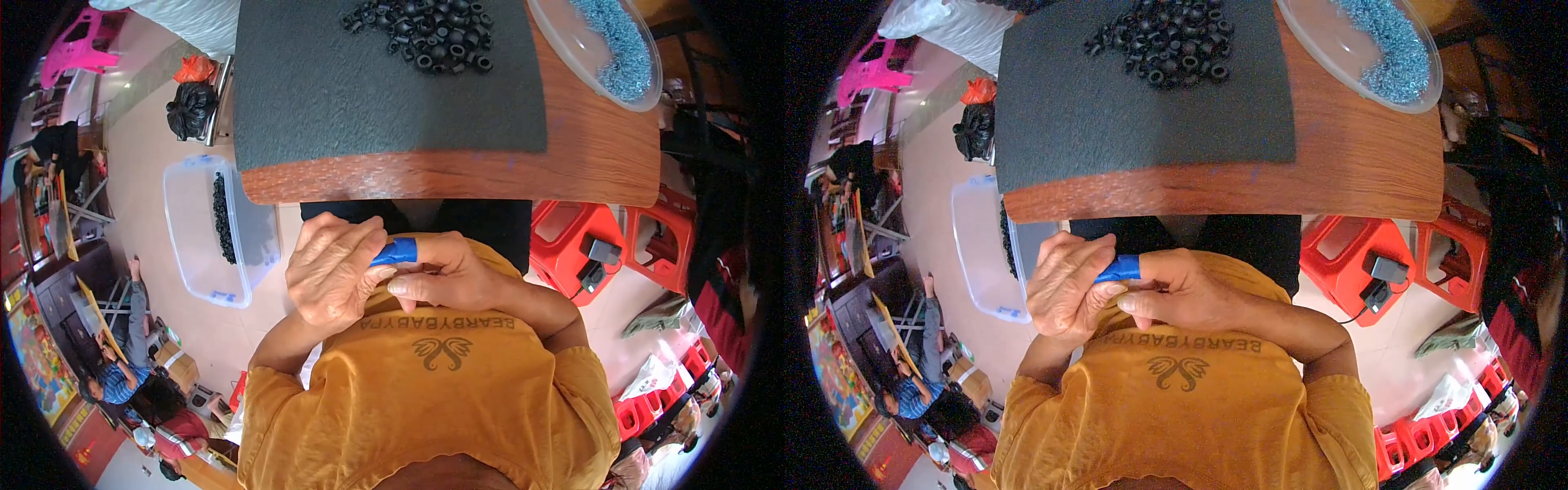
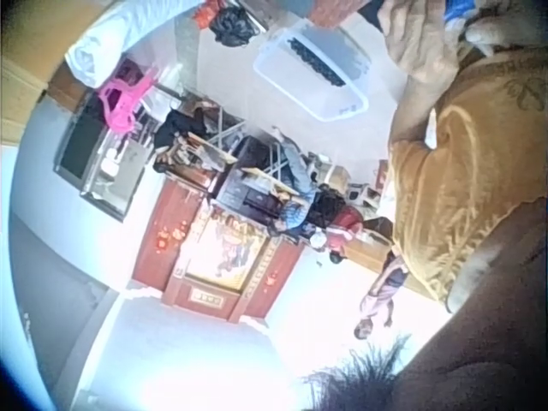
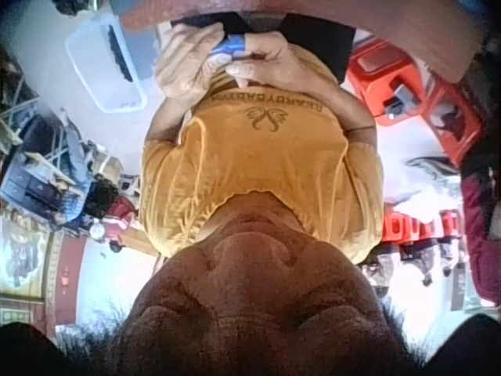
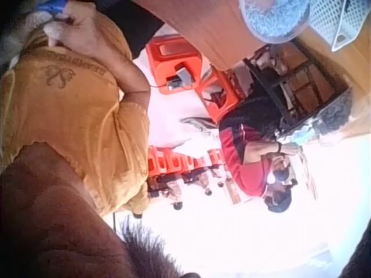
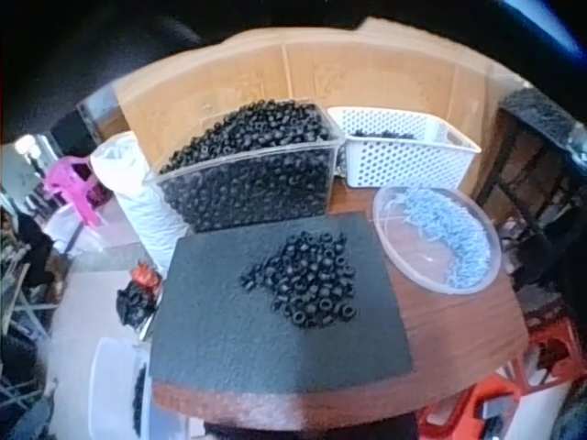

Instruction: The person handles small black plastic pieces, wraps blue tape around their index finger by hand, and then picks up and manipulates another black component.

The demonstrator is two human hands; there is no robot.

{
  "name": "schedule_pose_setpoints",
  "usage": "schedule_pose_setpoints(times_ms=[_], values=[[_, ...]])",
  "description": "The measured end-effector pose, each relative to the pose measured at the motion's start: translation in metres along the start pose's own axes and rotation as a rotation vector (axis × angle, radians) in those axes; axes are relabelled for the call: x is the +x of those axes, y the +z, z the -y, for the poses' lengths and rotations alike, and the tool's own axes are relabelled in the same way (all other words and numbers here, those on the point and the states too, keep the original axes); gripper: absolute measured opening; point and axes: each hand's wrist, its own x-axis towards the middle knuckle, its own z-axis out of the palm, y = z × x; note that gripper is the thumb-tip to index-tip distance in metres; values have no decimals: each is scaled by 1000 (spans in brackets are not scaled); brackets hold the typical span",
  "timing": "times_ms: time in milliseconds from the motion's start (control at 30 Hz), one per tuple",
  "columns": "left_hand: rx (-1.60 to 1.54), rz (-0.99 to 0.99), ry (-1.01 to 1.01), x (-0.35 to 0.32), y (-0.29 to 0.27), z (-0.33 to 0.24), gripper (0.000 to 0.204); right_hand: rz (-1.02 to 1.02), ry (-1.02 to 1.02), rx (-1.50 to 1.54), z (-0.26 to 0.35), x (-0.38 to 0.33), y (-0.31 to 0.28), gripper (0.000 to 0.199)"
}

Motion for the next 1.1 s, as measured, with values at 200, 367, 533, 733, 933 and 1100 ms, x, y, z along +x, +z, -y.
schedule_pose_setpoints(times_ms=[200, 367, 533, 733, 933, 1100], values=[[269, 3, 78, -2, -5, -6, 30, -20, -72, -90, -1, 4, 0, 17], [367, 24, 152, -6, -9, -7, 28, -24, -96, -111, 0, 6, -3, 19], [398, 24, 205, 10, -4, -5, 30, -92, 93, 24, 12, 11, -6, 19], [250, 119, 141, 16, 10, 0, 35, -77, 56, -156, 10, 7, -10, 9], [281, 102, 172, 9, 13, -3, 30, -60, -56, -286, 9, 2, -7, 12], [-41, 126, 41, 5, 19, 4, 20, -117, -195, -388, 7, 0, -8, 11]])
